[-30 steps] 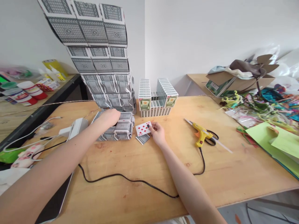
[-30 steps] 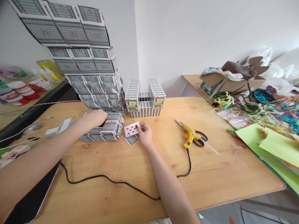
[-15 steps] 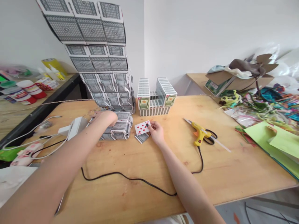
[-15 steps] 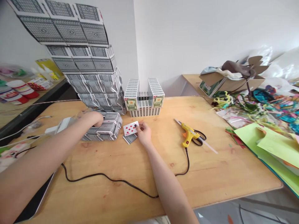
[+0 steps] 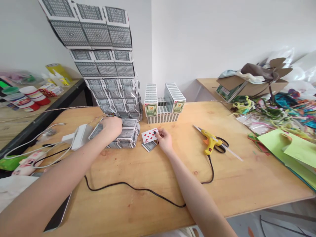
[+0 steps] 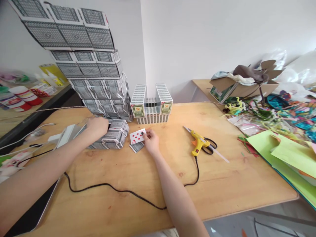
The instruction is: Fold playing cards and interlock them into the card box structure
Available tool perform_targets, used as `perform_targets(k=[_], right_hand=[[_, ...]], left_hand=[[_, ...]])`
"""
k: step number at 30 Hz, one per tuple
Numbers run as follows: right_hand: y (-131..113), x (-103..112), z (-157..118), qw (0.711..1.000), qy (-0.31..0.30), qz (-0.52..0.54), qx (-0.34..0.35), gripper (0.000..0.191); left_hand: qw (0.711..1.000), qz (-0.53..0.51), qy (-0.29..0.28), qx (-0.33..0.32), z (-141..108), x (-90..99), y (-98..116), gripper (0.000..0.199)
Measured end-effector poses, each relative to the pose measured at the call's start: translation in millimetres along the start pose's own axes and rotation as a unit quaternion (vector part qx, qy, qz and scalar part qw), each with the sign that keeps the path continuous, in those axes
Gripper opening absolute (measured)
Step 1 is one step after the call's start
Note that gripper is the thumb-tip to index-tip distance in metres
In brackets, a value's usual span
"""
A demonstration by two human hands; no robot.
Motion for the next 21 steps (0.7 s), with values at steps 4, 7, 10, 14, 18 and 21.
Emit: perform_targets(k=[4,7,10,14,18,21], right_hand=[[1.7,-0.3,0.6,1.0,0.002,0.001,-0.002,0.021],[0.8,-0.3,0.0,1.0,0.0,0.0,-0.005,0.022],[-2.0,-0.3,-1.2,1.0,-0.004,0.013,-0.008,0.023],[-5.4,-0.9,-2.8,0.995,-0.036,0.082,-0.032,0.025],[-7.5,-0.9,-3.6,0.976,-0.094,0.179,-0.082,0.027],[-9.3,0.5,-3.0,0.957,-0.113,0.239,-0.12,0.025]], left_hand=[[0.997,0.071,0.004,-0.009,-15.3,16.8,6.0,0.032],[0.999,0.054,-0.002,0.009,-13.5,30.4,0.2,0.03],[0.999,0.03,0.01,0.024,-14.2,47.4,-8.3,0.029],[0.988,-0.01,0.151,-0.003,-34.0,59.1,4.4,0.034],[0.928,-0.059,0.27,-0.249,-62.4,25.9,52.2,0.036],[0.878,-0.041,0.284,-0.384,-75.4,-15.4,82.7,0.034]])
Point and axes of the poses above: each hand's wrist, its own z-axis towards the middle knuckle, its own x-axis out of the back of the hand, y = z × x, the point moved 1 cm from there along z, towards the middle knuckle, and after that the axes turned 2 degrees about y, right-handed, at the moved point
